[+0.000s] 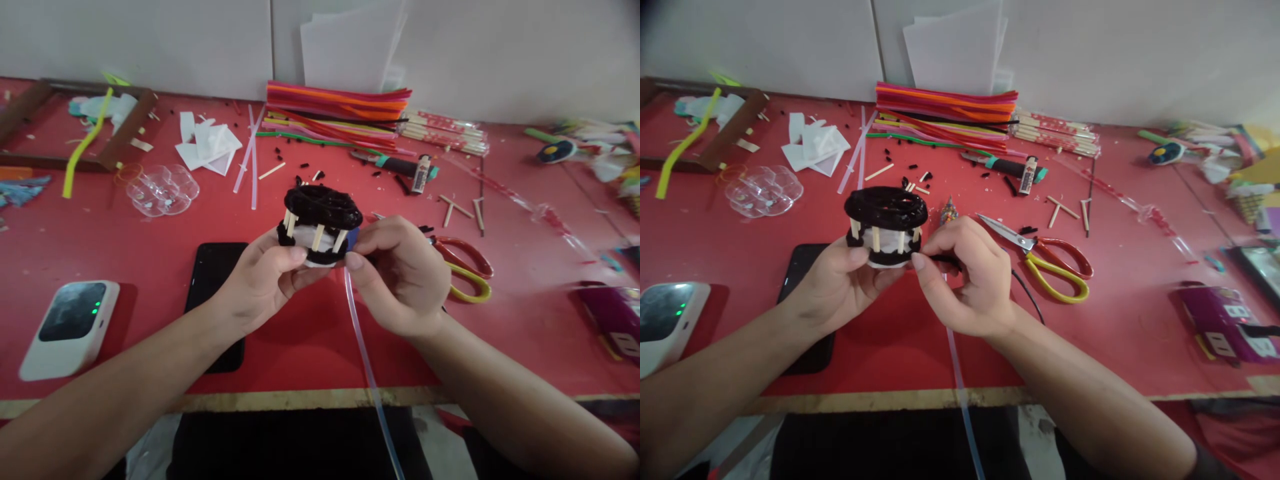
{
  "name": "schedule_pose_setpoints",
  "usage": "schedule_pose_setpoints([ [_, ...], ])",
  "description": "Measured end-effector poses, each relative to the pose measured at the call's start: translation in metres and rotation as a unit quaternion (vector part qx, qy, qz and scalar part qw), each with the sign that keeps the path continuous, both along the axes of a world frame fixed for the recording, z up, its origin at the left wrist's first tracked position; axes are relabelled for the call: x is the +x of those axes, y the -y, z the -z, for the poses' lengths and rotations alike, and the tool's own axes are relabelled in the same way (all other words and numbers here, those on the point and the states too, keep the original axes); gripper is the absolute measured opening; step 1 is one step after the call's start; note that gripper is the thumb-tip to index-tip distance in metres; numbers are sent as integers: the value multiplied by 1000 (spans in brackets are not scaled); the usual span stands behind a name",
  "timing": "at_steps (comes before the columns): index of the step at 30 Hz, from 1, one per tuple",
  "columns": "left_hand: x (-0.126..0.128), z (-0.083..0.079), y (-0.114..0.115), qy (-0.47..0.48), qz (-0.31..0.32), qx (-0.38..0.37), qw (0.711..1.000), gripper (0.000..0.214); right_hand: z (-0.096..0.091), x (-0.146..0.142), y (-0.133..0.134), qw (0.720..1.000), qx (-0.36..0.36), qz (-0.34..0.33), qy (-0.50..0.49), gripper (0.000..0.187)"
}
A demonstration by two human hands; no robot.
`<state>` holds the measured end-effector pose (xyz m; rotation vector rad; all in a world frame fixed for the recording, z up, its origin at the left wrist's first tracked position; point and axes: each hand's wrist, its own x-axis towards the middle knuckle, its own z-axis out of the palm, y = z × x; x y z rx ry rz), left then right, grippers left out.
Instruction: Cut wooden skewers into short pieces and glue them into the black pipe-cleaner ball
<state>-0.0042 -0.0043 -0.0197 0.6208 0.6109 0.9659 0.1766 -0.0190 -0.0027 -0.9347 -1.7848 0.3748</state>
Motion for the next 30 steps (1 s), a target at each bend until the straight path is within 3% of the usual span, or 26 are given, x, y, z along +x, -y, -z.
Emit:
schedule_pose_setpoints([
  [12, -1, -4, -2, 51, 49, -11, 997, 19, 2, 3, 0, 999, -18, -33, -30, 10],
  [20, -2, -5, -4, 27, 62, 2, 998, 30, 5, 7, -3, 996, -24, -66, -46, 18],
  [25, -2, -6, -3, 32, 43, -18, 998, 25, 3, 8, -6, 997, 35, -59, -19, 28],
  [30, -3, -5, -5, 55, 71, -49, 995, 26, -3, 8, -7, 994, 90, -55, 27, 28],
])
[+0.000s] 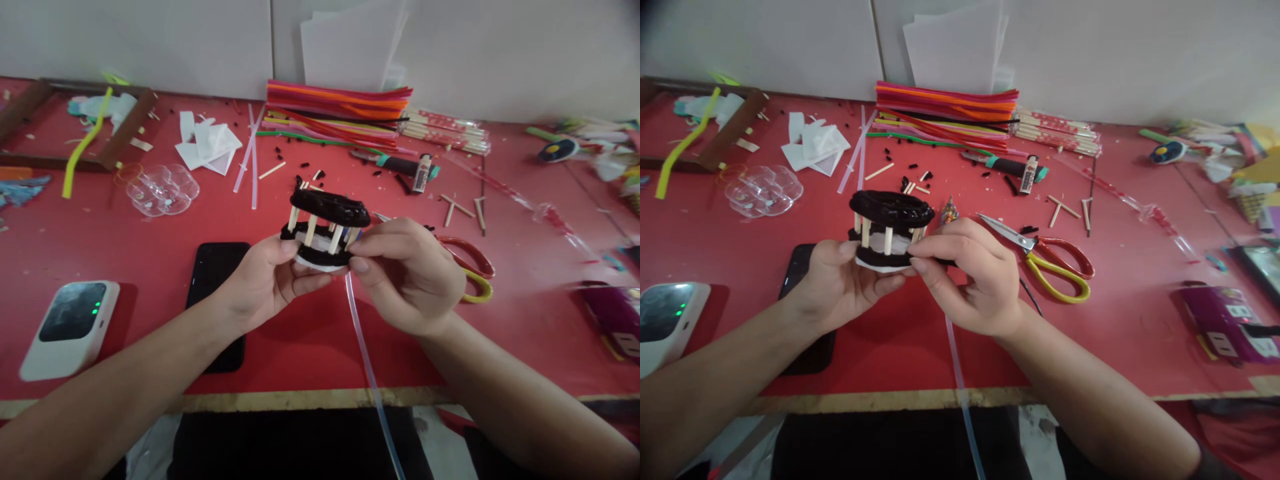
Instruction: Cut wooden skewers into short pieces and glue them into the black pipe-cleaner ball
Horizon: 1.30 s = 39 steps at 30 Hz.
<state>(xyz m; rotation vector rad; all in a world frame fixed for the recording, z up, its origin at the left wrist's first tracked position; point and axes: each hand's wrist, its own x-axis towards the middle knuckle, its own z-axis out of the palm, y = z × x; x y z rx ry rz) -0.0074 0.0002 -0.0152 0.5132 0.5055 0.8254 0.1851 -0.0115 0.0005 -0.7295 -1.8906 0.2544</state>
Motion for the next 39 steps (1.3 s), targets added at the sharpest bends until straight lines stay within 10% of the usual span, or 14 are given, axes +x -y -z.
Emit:
schedule_pose_setpoints([
  [13, 1, -4, -1, 4, -31, -48, 998, 22, 8, -8, 7, 953, -243, -41, -176, 25],
  [30, 4, -12, -5, -14, -111, -79, 991, 14, 6, 2, -12, 951, -250, 39, -179, 14],
  [35, 1, -15, -10, -9, -223, -90, 971, 18, -3, 36, -33, 942, -269, 194, 54, 7],
  [39, -2, -12, -12, -7, -239, -83, 967, 25, -2, 53, -32, 887, -289, 170, 318, 28],
])
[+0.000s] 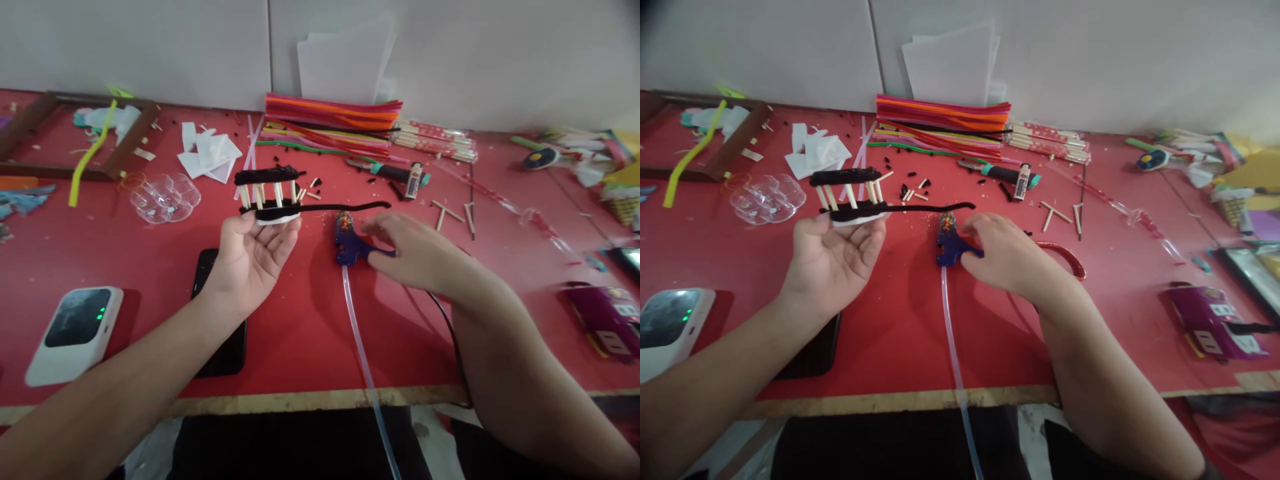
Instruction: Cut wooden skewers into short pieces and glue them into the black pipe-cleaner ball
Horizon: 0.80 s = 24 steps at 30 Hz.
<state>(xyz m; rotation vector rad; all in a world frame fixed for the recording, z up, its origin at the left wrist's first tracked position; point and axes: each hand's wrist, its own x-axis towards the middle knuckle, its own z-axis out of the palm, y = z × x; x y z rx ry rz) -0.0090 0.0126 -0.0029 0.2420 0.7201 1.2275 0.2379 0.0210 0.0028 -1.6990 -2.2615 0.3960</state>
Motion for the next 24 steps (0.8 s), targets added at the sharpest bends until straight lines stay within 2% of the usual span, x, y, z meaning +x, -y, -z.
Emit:
schedule_pose_setpoints([
  [3, -1, 2, 0, -11, 11, 13, 1000, 28, 5, -3, 5, 991, -13, -57, 120, 45],
  [7, 0, 6, 3, -17, 58, 23, 998, 25, 6, -13, 8, 982, -7, -60, 176, 33],
  [9, 0, 8, 5, -11, 105, 22, 994, 28, 3, -14, 9, 987, -15, -42, 154, 27],
  [11, 0, 10, 8, -9, 147, 23, 989, 33, -2, -14, 10, 994, -4, 8, 110, 29],
  [15, 1, 7, 15, 20, 192, 47, 980, 39, -11, -16, 14, 991, 79, 105, -18, 33],
  [20, 0, 1, 20, 151, 295, 70, 941, 51, -15, -31, 22, 975, 137, 133, -110, 30],
  [24, -3, 4, 21, 187, 296, 85, 933, 54, -14, -39, 29, 973, 141, 143, -112, 28],
])
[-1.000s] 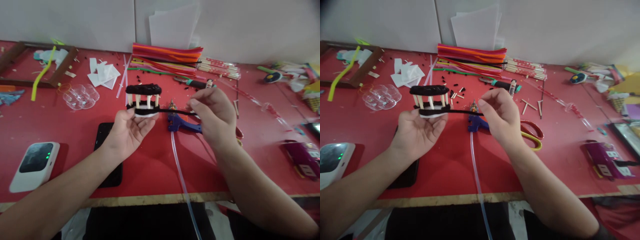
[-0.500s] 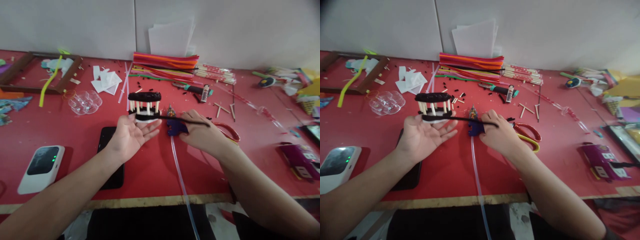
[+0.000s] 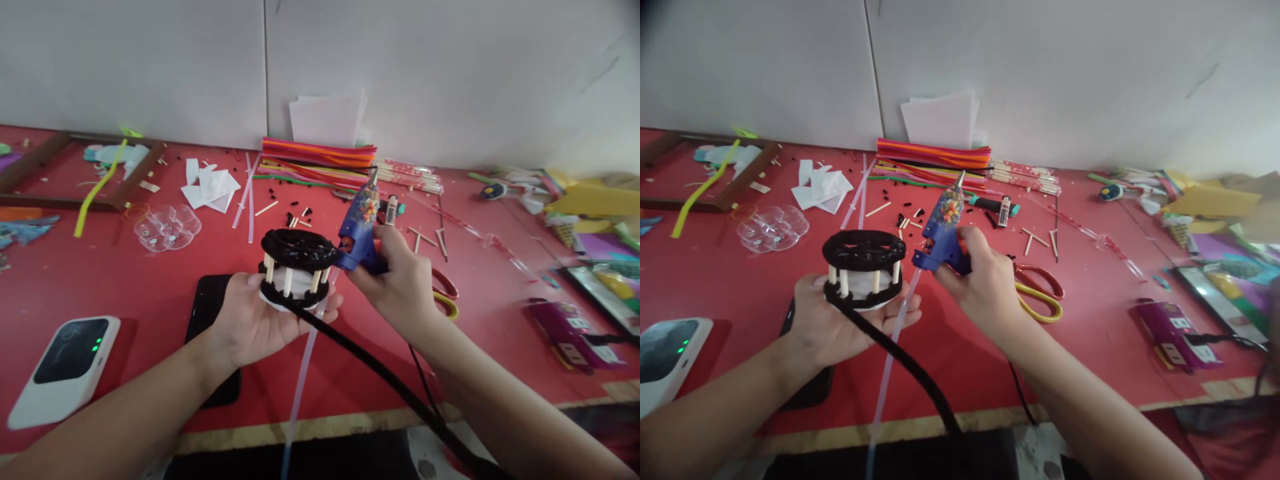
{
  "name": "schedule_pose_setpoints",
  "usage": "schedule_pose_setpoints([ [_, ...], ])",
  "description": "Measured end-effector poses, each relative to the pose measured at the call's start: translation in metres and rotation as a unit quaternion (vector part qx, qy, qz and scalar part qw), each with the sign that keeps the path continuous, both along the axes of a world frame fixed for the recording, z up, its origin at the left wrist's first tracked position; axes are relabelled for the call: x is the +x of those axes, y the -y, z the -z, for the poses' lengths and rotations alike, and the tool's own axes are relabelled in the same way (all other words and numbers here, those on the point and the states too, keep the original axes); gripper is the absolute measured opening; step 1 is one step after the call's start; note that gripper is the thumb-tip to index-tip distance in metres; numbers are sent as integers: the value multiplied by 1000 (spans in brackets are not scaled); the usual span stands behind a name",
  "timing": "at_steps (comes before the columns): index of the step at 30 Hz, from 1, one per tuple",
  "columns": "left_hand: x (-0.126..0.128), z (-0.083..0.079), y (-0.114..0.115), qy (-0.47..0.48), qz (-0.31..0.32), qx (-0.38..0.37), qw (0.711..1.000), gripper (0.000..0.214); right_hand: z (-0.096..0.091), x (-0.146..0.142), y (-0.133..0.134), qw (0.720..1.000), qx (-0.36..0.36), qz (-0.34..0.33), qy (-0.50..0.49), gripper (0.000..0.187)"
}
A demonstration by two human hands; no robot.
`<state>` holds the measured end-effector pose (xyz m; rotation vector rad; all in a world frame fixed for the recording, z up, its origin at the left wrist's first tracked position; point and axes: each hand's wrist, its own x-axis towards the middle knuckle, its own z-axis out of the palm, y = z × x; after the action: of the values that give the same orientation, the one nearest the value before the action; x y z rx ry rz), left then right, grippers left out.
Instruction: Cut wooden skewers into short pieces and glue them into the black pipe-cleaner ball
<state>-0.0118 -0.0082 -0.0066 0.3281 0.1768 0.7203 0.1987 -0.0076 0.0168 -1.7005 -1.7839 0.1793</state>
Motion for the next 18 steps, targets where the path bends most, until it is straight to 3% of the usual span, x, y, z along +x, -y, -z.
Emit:
schedule_pose_setpoints([
  [11, 3, -1, 1, -2, -55, -7, 998, 48, 14, -5, 4, 993, 94, 26, 67, 34],
  [18, 2, 1, -1, -27, -61, -2, 998, 45, 16, 2, -6, 998, 42, 30, 48, 34],
])
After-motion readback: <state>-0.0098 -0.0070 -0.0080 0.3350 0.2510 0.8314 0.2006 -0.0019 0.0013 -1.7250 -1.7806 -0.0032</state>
